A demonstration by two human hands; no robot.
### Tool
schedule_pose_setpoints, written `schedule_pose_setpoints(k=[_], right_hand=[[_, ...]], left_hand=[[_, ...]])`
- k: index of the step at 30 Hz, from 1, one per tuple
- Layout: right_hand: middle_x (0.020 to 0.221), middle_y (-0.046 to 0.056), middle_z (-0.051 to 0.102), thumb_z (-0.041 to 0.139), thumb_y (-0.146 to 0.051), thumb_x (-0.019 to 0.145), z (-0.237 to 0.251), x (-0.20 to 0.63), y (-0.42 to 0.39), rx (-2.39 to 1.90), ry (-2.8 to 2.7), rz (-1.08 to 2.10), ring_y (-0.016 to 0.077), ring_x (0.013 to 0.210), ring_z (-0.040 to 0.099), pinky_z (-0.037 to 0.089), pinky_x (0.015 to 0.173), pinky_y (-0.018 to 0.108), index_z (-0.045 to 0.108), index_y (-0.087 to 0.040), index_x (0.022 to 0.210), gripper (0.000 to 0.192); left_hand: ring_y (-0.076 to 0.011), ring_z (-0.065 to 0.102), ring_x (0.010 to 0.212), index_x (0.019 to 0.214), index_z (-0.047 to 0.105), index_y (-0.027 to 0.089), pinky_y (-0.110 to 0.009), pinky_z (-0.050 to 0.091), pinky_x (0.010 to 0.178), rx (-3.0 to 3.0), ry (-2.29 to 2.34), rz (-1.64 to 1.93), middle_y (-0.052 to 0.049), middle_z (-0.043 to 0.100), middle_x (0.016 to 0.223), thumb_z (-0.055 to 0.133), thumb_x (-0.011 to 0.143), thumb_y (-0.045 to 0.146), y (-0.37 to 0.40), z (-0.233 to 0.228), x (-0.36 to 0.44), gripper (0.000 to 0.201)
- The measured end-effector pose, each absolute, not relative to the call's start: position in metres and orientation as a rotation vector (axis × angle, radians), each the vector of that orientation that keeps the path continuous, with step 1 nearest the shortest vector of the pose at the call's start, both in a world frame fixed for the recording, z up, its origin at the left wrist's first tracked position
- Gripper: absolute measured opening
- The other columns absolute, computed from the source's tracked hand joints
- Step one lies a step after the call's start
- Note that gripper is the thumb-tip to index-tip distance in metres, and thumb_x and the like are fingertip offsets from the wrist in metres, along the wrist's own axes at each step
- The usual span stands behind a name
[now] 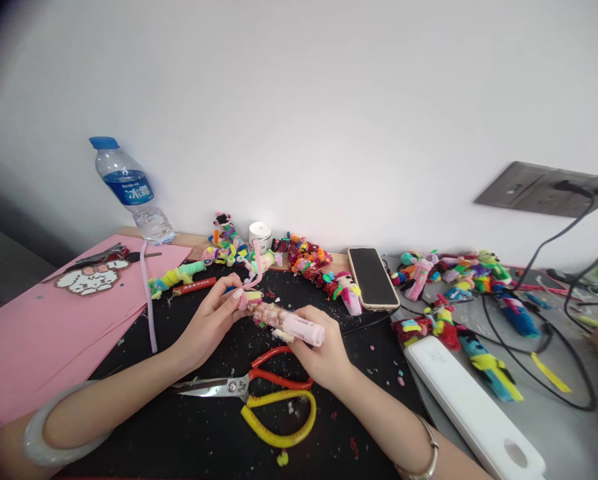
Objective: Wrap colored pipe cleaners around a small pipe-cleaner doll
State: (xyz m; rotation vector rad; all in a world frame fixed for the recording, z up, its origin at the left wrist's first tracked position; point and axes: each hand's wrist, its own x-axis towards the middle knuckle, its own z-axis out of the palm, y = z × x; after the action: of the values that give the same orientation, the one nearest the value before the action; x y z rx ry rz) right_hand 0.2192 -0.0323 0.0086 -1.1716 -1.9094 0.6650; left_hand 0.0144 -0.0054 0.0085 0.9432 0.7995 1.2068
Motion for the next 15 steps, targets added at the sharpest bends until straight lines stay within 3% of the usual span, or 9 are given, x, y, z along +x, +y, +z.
schedule_pose_setpoints(k=[15], right_hand=[[0.068,0.001,0.056,0.058,-0.022,0.076,0.0093,0.2183,-0.0323,-1.162,-1.942,0.692,0.0137,0.058,0.050,0.039,0.051,0.023,0.056,-0.018,0.078,0.005]], left_hand=[[-0.0117,0.058,0.084,0.091,0.049,0.024,-0.025,0.045,0.078,0.911,0.760,1.198,0.003,0.058,0.079,0.055,0.084,0.030,-0.0057,0.0097,0.0148,0.012]])
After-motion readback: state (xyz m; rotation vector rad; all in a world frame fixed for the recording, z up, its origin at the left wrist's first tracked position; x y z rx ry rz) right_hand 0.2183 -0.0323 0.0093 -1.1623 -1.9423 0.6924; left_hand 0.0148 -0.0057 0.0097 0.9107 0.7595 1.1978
